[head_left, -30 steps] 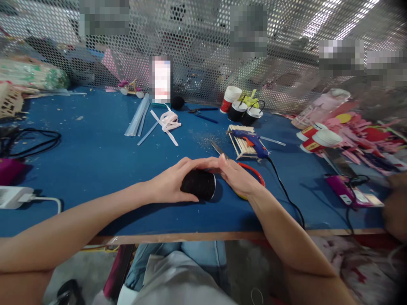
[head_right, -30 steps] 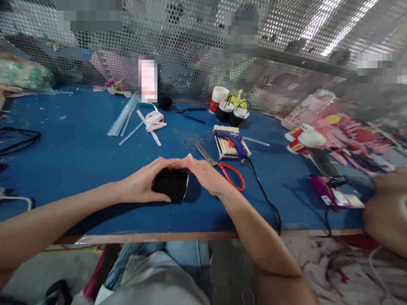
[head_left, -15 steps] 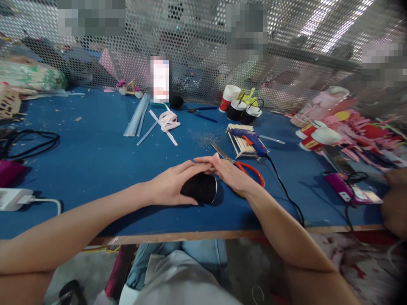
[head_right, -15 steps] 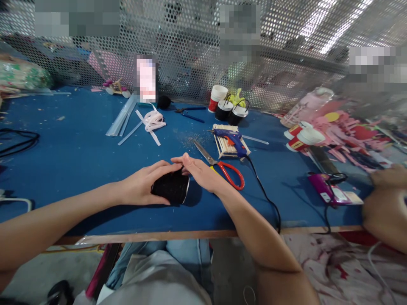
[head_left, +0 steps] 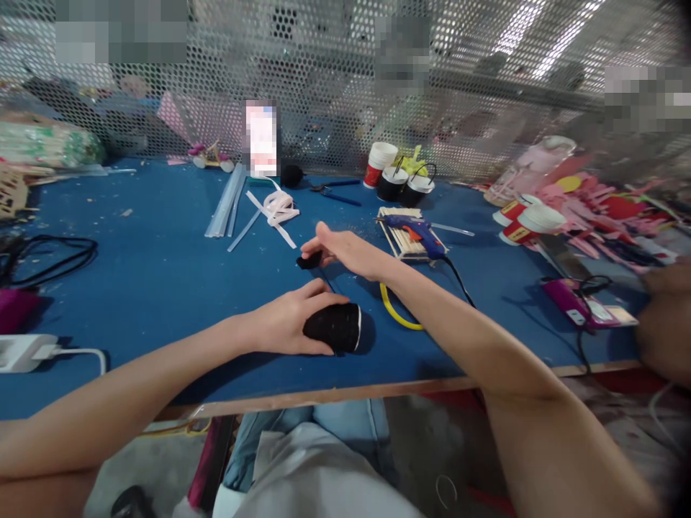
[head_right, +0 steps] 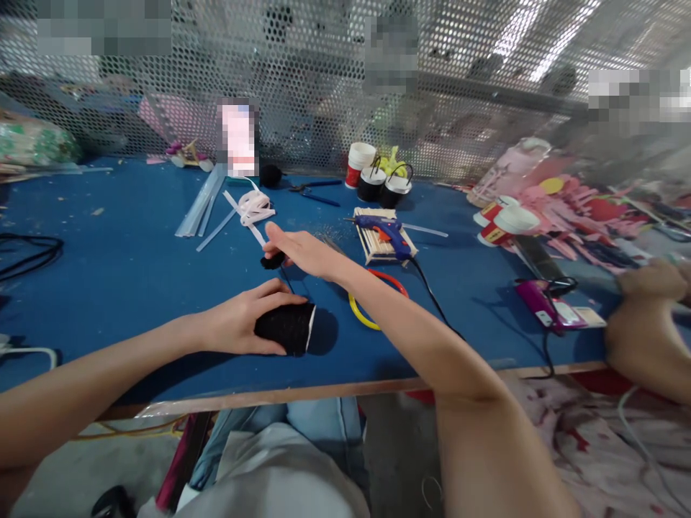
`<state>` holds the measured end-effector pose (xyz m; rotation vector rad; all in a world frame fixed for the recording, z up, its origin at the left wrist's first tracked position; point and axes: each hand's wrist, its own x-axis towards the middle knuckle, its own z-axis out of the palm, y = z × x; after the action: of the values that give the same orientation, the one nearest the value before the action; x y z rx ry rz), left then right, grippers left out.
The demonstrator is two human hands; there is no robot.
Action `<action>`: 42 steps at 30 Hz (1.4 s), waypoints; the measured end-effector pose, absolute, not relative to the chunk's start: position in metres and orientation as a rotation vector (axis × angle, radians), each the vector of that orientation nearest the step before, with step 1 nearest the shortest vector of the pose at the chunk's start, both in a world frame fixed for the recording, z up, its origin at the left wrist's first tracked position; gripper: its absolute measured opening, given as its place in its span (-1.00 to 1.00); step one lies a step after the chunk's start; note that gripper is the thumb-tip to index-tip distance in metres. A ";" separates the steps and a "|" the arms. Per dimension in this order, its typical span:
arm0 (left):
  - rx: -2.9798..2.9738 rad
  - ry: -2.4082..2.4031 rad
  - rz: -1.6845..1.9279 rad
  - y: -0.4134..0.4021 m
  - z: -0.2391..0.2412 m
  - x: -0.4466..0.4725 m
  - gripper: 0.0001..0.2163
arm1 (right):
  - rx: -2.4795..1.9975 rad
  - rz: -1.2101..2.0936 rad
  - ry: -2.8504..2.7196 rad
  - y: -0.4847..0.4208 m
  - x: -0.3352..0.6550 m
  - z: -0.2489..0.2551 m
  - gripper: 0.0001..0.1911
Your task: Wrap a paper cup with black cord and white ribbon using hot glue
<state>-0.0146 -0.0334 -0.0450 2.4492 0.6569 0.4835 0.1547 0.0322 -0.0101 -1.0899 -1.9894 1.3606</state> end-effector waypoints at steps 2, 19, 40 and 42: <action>2.435 0.652 0.507 -0.034 -0.045 -0.014 -0.37 | -1.125 1.250 -2.113 0.043 0.145 -0.013 -0.27; 2.479 1.090 0.656 -0.015 -0.045 -0.025 -0.47 | -2.112 -0.102 -2.064 0.051 0.306 0.001 -0.84; 2.450 0.961 0.641 -0.014 -0.041 -0.027 -0.51 | -1.484 0.967 -1.531 0.000 0.278 -0.002 -0.78; 2.427 0.969 0.645 -0.011 -0.041 -0.029 -0.51 | -1.482 1.009 -1.604 -0.011 0.267 0.003 -0.77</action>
<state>-0.0287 -0.0114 -0.0408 2.4265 0.9691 0.6449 0.2665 -0.0111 0.0028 -1.4821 -1.6036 1.0085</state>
